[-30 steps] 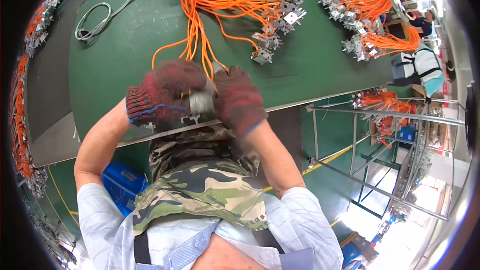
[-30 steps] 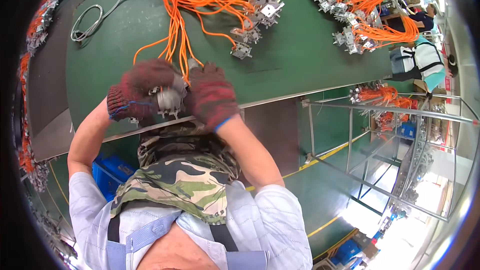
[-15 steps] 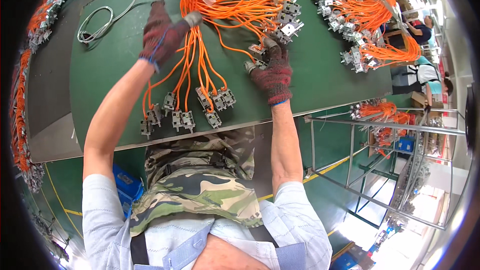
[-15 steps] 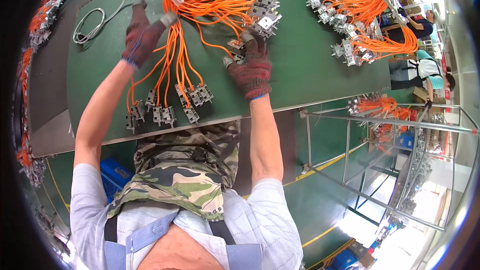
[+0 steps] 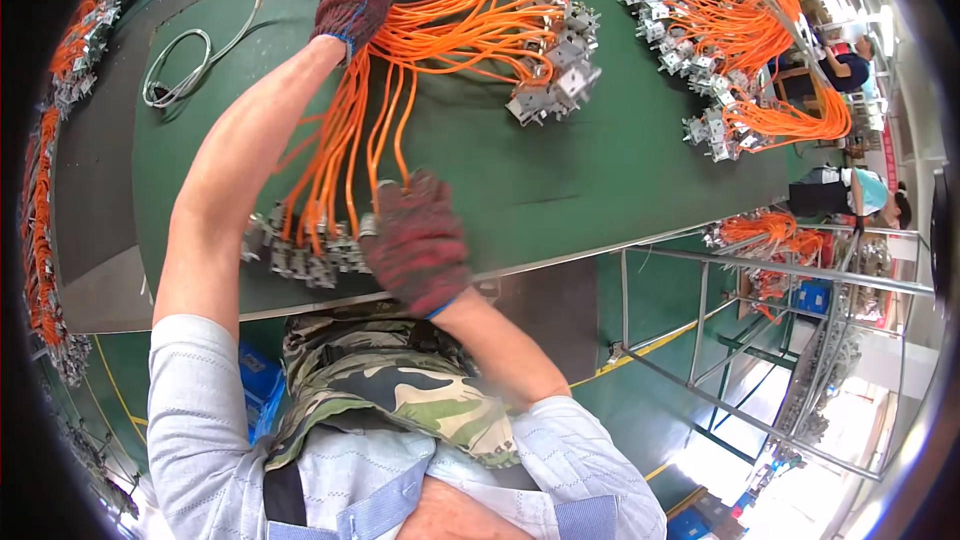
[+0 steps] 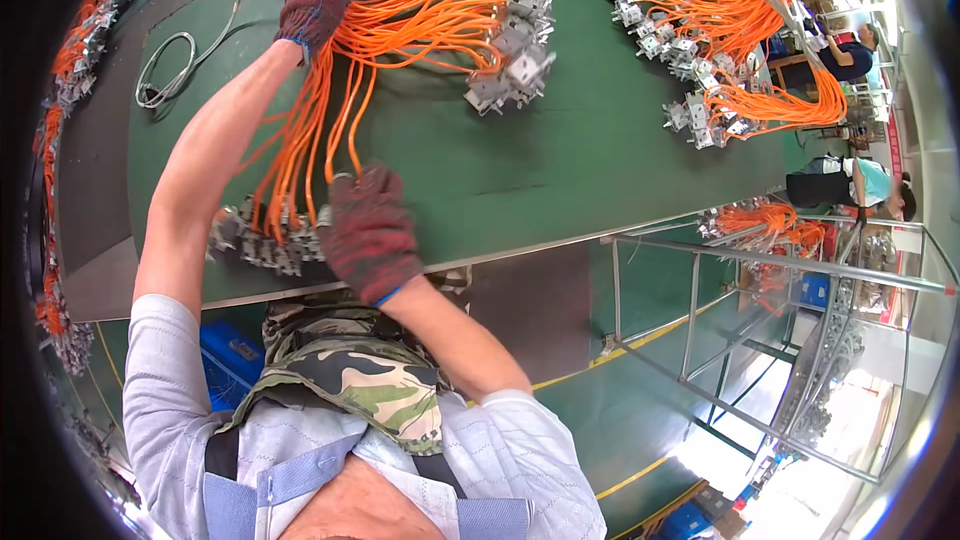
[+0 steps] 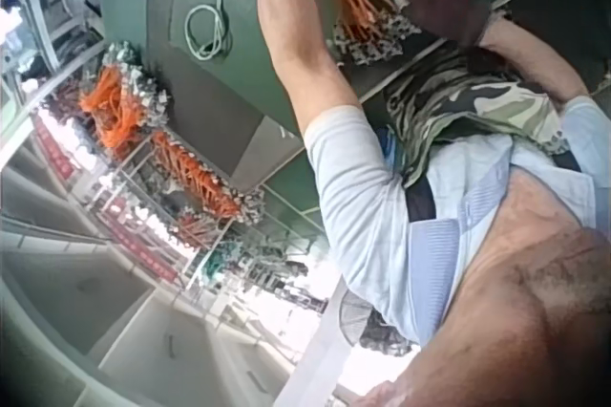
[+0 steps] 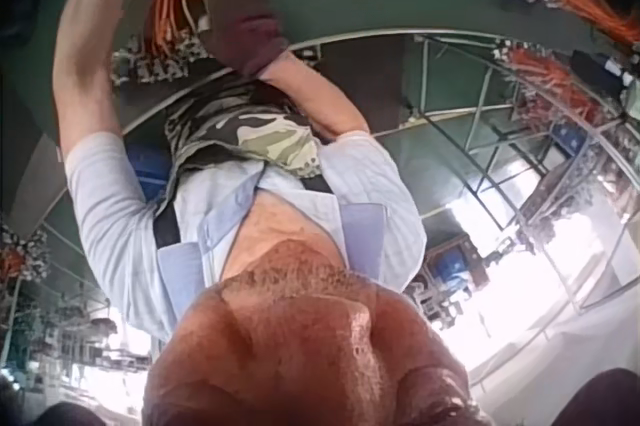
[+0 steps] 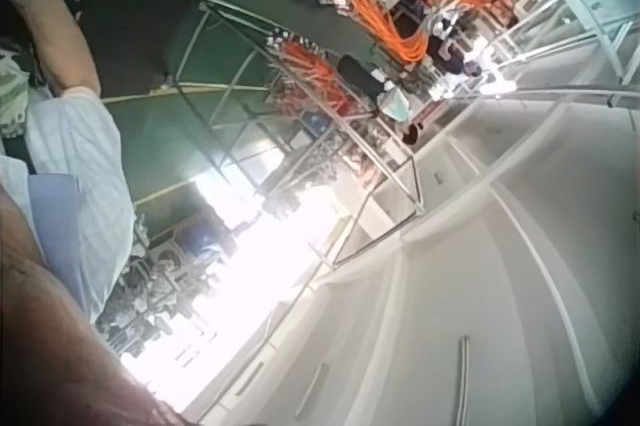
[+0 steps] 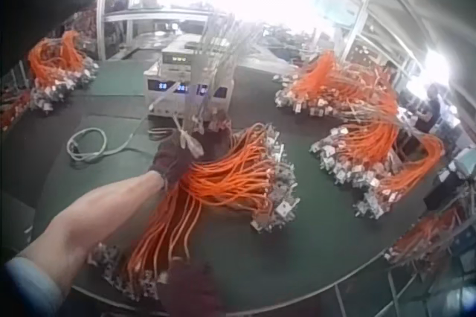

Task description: The person is assembling and testing electrical wiring harnesses on an assembly line conveyor.

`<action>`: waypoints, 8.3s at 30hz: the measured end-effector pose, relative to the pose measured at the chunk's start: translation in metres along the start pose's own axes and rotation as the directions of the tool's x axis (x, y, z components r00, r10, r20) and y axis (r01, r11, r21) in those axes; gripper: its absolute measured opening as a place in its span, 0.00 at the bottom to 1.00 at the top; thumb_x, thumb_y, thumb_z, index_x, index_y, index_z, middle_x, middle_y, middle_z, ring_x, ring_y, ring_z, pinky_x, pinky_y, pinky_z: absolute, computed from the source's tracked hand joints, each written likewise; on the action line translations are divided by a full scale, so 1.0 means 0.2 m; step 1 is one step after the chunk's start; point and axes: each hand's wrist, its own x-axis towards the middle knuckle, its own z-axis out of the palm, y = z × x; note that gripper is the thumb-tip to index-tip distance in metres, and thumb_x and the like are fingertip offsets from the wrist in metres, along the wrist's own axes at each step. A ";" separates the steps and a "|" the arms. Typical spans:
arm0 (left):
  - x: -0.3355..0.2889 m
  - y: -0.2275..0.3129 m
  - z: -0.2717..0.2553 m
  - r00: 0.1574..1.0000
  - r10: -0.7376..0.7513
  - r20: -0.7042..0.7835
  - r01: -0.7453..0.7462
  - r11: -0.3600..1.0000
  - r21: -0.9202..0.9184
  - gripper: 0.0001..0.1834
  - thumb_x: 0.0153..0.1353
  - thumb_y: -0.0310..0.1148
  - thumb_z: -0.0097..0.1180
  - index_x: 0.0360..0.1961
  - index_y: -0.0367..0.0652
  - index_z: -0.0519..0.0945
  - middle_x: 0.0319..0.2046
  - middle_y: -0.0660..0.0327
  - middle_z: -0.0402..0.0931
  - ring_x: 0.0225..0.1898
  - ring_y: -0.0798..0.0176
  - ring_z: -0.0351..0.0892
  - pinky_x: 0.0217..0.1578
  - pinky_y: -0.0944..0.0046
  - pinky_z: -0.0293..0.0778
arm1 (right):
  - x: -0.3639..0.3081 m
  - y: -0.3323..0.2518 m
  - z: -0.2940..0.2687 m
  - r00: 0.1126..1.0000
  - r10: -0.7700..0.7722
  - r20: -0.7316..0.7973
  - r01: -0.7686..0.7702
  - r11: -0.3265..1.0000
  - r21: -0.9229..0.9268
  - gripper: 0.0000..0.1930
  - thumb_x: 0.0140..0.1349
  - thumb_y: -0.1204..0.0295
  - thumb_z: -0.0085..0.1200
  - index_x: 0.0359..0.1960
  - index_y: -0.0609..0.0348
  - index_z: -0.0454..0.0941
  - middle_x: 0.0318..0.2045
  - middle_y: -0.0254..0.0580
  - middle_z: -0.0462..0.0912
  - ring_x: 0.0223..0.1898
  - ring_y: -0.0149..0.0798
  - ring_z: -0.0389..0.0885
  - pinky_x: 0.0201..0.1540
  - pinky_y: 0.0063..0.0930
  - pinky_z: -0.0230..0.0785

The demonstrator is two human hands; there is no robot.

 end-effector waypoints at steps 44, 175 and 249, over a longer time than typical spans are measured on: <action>-0.02 -0.03 0.06 1.000 -0.016 -0.008 0.017 0.998 0.054 0.23 0.66 0.36 0.59 0.60 0.42 0.78 0.42 0.43 0.85 0.45 0.37 0.86 0.42 0.45 0.81 | -0.11 0.35 -0.26 0.990 -0.108 0.095 0.118 0.988 -0.102 0.30 0.54 0.56 0.75 0.55 0.58 0.82 0.46 0.53 0.85 0.45 0.56 0.83 0.48 0.47 0.77; -0.70 0.69 -0.44 0.451 0.405 0.795 -0.434 0.878 -0.201 0.15 0.50 0.40 0.68 0.38 0.48 0.86 0.35 0.55 0.85 0.44 0.46 0.84 0.50 0.47 0.79 | -0.10 0.53 -0.32 0.971 -0.135 -0.199 0.101 0.980 -0.170 0.18 0.58 0.69 0.66 0.51 0.56 0.85 0.38 0.51 0.88 0.39 0.58 0.87 0.41 0.49 0.81; -0.69 0.78 -0.40 0.685 0.223 0.693 -0.261 0.964 -0.052 0.16 0.57 0.42 0.64 0.41 0.42 0.87 0.36 0.45 0.88 0.46 0.41 0.88 0.48 0.42 0.82 | 0.13 0.65 -0.45 0.959 0.096 0.266 -0.077 0.994 -0.083 0.27 0.60 0.69 0.63 0.63 0.51 0.77 0.48 0.58 0.88 0.50 0.64 0.86 0.51 0.55 0.78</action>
